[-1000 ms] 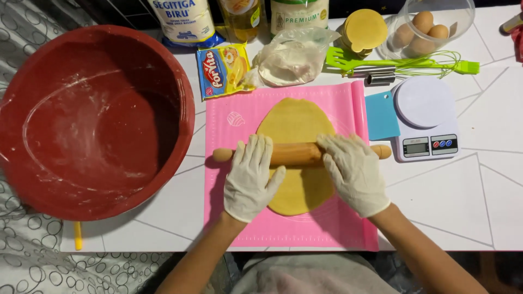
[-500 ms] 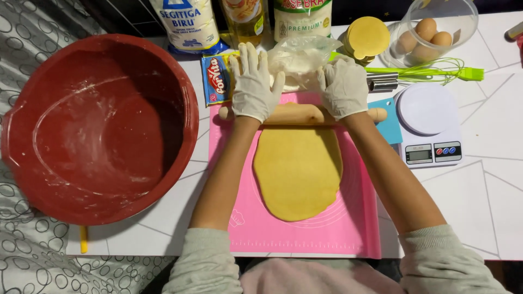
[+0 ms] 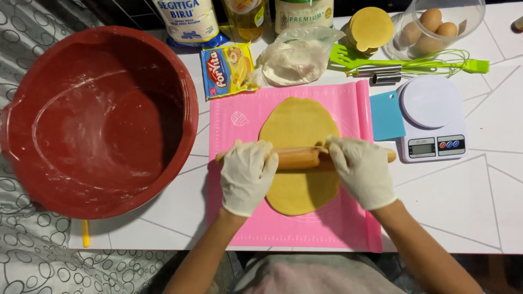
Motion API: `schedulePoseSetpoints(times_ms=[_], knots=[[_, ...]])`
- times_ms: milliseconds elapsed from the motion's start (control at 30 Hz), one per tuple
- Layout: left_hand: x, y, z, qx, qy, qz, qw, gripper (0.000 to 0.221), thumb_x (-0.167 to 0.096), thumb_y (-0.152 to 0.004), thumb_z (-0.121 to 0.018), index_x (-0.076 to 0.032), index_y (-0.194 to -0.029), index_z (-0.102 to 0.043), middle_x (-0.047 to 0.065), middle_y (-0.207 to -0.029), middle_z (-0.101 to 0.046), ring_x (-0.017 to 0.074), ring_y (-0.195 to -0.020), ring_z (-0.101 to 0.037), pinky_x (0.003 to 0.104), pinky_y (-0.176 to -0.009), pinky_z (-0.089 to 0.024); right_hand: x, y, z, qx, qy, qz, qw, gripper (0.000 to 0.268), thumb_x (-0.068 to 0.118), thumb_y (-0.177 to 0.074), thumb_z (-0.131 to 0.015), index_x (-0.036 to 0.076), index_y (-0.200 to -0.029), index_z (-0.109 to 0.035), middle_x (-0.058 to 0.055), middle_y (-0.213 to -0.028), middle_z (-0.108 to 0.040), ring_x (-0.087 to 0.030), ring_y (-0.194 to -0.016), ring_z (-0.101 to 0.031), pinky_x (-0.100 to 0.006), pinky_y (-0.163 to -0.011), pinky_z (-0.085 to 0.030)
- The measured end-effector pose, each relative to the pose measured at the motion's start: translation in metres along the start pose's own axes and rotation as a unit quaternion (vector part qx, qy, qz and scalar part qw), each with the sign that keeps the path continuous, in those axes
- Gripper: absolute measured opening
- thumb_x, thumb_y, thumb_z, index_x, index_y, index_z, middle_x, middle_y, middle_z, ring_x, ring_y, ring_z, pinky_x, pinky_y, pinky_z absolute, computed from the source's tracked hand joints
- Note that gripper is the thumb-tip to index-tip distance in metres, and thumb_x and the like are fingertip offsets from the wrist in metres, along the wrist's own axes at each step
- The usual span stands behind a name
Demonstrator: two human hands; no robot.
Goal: Rolling out a ball of dough into a flat sheet on a silicone mat using a rolling pin.
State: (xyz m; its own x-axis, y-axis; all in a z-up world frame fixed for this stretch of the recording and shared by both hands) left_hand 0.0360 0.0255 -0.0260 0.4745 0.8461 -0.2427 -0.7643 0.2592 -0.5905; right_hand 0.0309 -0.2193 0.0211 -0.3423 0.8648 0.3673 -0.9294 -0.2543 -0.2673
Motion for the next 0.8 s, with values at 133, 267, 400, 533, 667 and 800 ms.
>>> schedulePoseSetpoints(times_ms=[133, 267, 400, 533, 667, 800], knots=[[0.008, -0.065, 0.004, 0.095, 0.013, 0.068, 0.993, 0.036, -0.046, -0.097, -0.061, -0.017, -0.115, -0.071, 0.008, -0.112, -0.067, 0.0278, -0.115, -0.059, 0.049, -0.102, -0.045, -0.035, -0.037, -0.024, 0.042, 0.135, -0.129, 0.982, 0.038, 0.056, -0.104, -0.048, 0.035, -0.115, -0.078, -0.004, -0.083, -0.077, -0.031, -0.085, -0.075, -0.044, -0.072, -0.056], [0.013, -0.081, -0.019, 0.248, -0.073, 0.115, 0.959, 0.074, -0.059, -0.100, -0.041, -0.004, -0.148, -0.053, 0.026, -0.161, -0.036, 0.0437, -0.154, -0.024, 0.061, -0.123, -0.018, -0.051, -0.058, -0.041, 0.009, 0.173, -0.067, 0.983, 0.057, 0.061, -0.108, -0.040, 0.023, -0.142, -0.066, -0.010, -0.126, -0.073, -0.033, -0.124, -0.066, -0.045, -0.101, -0.051], [-0.018, -0.057, 0.015, 0.218, -0.040, 0.046, 0.974, 0.065, -0.047, -0.103, -0.046, -0.004, -0.152, -0.047, 0.026, -0.158, -0.041, 0.0413, -0.153, -0.029, 0.058, -0.124, -0.020, -0.025, -0.025, -0.033, 0.064, 0.179, -0.052, 0.980, 0.061, 0.057, -0.108, -0.035, 0.014, -0.147, -0.054, -0.014, -0.136, -0.065, -0.035, -0.132, -0.060, -0.045, -0.114, -0.042], [-0.037, -0.005, 0.031, 0.228, -0.029, 0.035, 0.973, 0.057, -0.039, -0.106, -0.033, -0.009, -0.153, -0.046, 0.017, -0.159, -0.044, 0.0344, -0.153, -0.030, 0.052, -0.126, -0.013, 0.018, 0.030, -0.010, -0.021, 0.141, 0.011, 0.990, 0.061, 0.043, -0.103, -0.046, 0.002, -0.147, -0.055, -0.025, -0.142, -0.060, -0.042, -0.138, -0.053, -0.049, -0.120, -0.033], [-0.055, 0.015, 0.051, 0.197, -0.031, 0.034, 0.979, 0.058, -0.038, -0.107, -0.033, -0.012, -0.159, -0.037, 0.011, -0.165, -0.037, 0.0317, -0.154, -0.026, 0.052, -0.128, -0.008, 0.024, 0.059, -0.010, -0.094, 0.082, 0.043, 0.991, 0.063, 0.032, -0.101, -0.053, 0.001, -0.155, -0.046, -0.029, -0.151, -0.052, -0.046, -0.139, -0.049, -0.055, -0.117, -0.034], [-0.033, -0.033, 0.026, 0.206, -0.081, 0.015, 0.975, 0.063, -0.040, -0.107, -0.034, -0.007, -0.160, -0.033, 0.018, -0.165, -0.033, 0.0333, -0.155, -0.024, 0.054, -0.128, -0.010, 0.004, 0.000, -0.018, -0.031, 0.146, -0.008, 0.989, 0.065, 0.046, -0.106, -0.044, -0.002, -0.151, -0.050, -0.028, -0.149, -0.056, -0.042, -0.143, -0.048, -0.053, -0.123, -0.025]])
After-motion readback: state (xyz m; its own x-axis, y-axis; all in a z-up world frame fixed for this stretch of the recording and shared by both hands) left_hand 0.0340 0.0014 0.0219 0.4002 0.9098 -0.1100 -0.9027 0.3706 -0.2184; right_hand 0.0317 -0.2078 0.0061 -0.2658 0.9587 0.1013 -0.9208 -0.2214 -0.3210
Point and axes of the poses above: each hand's wrist, its own y-axis away from the middle knuckle, its own z-axis out of the back of the hand, x = y × z, the point moved 5 cm from there along -y, towards the middle knuckle
